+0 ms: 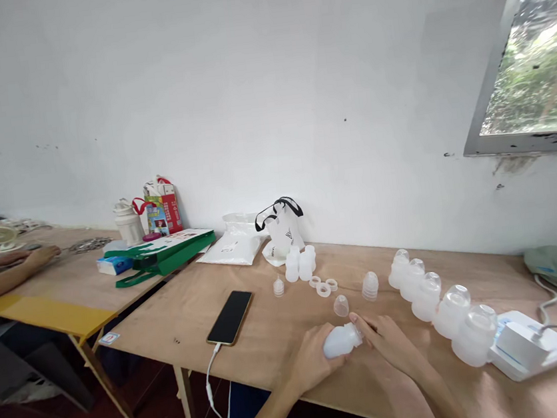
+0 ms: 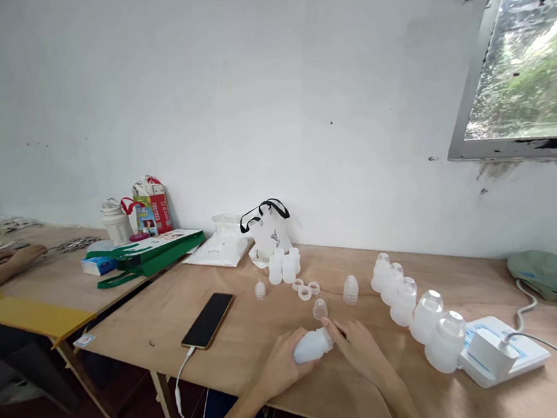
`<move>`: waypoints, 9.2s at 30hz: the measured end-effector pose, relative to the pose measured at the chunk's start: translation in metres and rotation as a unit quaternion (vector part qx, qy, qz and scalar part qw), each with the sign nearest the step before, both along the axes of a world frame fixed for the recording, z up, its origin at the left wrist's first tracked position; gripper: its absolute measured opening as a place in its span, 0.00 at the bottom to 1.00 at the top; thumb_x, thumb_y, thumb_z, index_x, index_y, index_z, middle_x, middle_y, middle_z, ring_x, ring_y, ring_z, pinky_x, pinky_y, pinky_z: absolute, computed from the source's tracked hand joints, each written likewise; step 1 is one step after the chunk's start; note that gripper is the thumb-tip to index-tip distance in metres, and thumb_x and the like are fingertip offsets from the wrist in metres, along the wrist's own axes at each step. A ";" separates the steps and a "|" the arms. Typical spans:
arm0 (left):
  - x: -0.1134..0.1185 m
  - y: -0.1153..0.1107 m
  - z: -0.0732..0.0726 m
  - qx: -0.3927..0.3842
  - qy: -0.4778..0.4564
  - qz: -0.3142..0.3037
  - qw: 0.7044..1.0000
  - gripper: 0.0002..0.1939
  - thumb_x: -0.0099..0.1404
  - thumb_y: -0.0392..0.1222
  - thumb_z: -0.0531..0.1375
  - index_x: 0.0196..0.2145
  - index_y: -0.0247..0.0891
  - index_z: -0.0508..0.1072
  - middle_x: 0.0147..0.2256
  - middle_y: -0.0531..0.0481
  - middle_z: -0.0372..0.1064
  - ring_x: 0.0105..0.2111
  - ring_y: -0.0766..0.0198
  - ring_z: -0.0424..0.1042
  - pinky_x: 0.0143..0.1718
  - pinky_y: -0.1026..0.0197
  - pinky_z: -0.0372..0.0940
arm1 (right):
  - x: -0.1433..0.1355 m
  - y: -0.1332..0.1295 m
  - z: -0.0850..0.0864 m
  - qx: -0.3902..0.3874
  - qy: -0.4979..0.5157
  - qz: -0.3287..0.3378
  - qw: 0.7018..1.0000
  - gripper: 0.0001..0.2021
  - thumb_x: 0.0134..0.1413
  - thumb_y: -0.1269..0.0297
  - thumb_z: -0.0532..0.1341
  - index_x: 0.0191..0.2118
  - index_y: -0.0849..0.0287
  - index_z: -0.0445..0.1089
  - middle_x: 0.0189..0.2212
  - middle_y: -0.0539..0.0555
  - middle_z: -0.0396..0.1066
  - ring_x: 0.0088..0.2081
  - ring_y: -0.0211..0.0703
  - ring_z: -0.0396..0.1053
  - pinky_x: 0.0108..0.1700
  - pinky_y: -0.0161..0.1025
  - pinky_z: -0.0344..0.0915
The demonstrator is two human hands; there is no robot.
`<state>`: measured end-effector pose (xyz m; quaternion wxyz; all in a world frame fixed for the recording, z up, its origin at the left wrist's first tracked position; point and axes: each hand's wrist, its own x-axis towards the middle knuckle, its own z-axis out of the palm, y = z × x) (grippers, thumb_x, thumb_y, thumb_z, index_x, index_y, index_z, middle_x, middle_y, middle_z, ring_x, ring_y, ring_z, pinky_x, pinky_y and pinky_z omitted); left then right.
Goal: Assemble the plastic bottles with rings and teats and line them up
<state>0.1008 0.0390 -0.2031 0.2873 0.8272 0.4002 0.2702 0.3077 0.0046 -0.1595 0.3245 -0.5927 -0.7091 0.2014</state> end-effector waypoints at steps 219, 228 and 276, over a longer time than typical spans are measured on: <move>-0.072 0.061 -0.023 0.076 0.081 0.145 0.983 0.39 0.68 0.56 0.61 0.69 0.38 0.53 0.75 0.35 0.33 0.75 0.44 0.33 0.72 0.38 0.43 | -0.068 -0.002 -0.043 0.094 -0.134 0.099 0.982 0.21 0.68 0.69 0.53 0.63 0.53 0.66 0.62 0.56 0.70 0.62 0.49 0.67 0.66 0.55 0.62; -0.082 0.066 -0.024 0.038 0.048 0.143 0.988 0.47 0.63 0.58 0.66 0.72 0.43 0.50 0.75 0.40 0.22 0.75 0.44 0.28 0.72 0.41 0.43 | -0.066 0.001 -0.053 0.106 -0.176 0.098 0.974 0.17 0.70 0.70 0.52 0.59 0.56 0.70 0.63 0.57 0.68 0.64 0.49 0.65 0.68 0.56 0.60; -0.058 0.142 -0.016 0.195 0.069 0.216 0.954 0.20 0.74 0.31 0.48 0.57 0.42 0.69 0.55 0.45 0.73 0.53 0.54 0.72 0.55 0.52 0.64 | -0.084 0.155 0.014 0.126 -0.233 -0.060 0.963 0.35 0.66 0.67 0.51 0.74 0.55 0.37 0.70 0.71 0.47 0.53 0.57 0.74 0.47 0.48 0.72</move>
